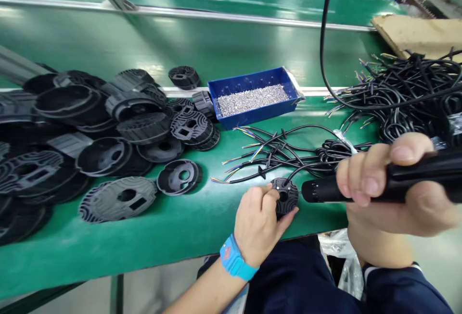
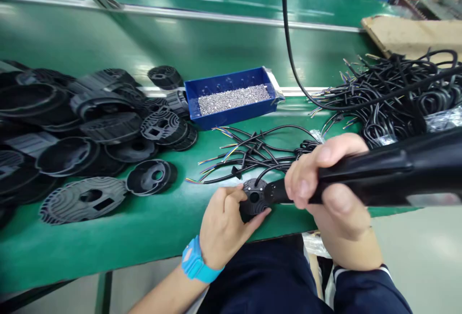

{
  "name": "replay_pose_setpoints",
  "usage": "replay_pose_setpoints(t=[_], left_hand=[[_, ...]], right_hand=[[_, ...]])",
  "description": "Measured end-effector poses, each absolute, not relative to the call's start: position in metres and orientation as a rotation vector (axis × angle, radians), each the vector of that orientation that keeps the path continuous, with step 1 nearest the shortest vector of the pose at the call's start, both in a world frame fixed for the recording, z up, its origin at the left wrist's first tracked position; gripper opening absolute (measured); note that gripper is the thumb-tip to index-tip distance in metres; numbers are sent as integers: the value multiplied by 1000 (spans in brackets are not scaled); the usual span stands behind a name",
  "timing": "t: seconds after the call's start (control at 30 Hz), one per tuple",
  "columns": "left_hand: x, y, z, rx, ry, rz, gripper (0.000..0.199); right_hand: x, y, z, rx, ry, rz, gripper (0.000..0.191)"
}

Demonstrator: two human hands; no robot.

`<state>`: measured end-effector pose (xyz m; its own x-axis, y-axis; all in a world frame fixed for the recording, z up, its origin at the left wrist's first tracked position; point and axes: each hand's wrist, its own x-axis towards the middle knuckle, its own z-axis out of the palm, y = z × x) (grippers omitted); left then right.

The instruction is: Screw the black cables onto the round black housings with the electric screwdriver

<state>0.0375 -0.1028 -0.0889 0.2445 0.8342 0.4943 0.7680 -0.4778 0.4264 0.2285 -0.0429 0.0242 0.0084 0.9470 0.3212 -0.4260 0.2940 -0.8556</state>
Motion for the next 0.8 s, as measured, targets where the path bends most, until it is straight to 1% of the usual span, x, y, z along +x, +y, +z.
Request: replay_pose_setpoints(t=[0.07, 0.17, 0.27, 0.33, 0.4, 0.43, 0.47, 0.57, 0.6, 0.67, 0.73, 0.8], left_hand=[[39, -101, -91, 2412, 1566, 1058, 38], [38, -102, -92, 2454, 1568, 1048, 46], [23, -94, -80, 2405, 1414, 1026, 57], [3, -71, -60, 2336, 1323, 1024, 53], [-20, -29, -35, 2339, 1411, 1063, 34], [-30, -2, -23, 2368, 1488, 1084, 30], [-39, 29, -13, 2376, 1574, 1026, 29], [-51, 121, -2, 2335, 1851, 536, 41], [-51, 146, -5, 2337, 1913, 361, 47], [-50, 180, -16, 2349, 1951, 34, 72], [-51, 194, -29, 2400, 1898, -96, 85], [-55, 195, -37, 2441, 1862, -73, 80]], right_hand=[[220, -43, 14, -534, -1109, 1117, 21], [211, -39, 0, -447, -1238, 1089, 28], [209, -35, -4, -426, -1292, 1083, 31], [209, -34, -4, -424, -1301, 1101, 32], [209, -35, -2, -436, -1287, 1114, 33], [209, -35, -1, -448, -1278, 1119, 33], [209, -36, 0, -463, -1269, 1120, 32], [211, -39, 2, -503, -1250, 1128, 29], [211, -40, 3, -528, -1245, 1142, 27], [211, -42, 5, -594, -1231, 1158, 25], [211, -43, 8, -658, -1212, 1136, 23], [212, -45, 12, -723, -1211, 1116, 22]])
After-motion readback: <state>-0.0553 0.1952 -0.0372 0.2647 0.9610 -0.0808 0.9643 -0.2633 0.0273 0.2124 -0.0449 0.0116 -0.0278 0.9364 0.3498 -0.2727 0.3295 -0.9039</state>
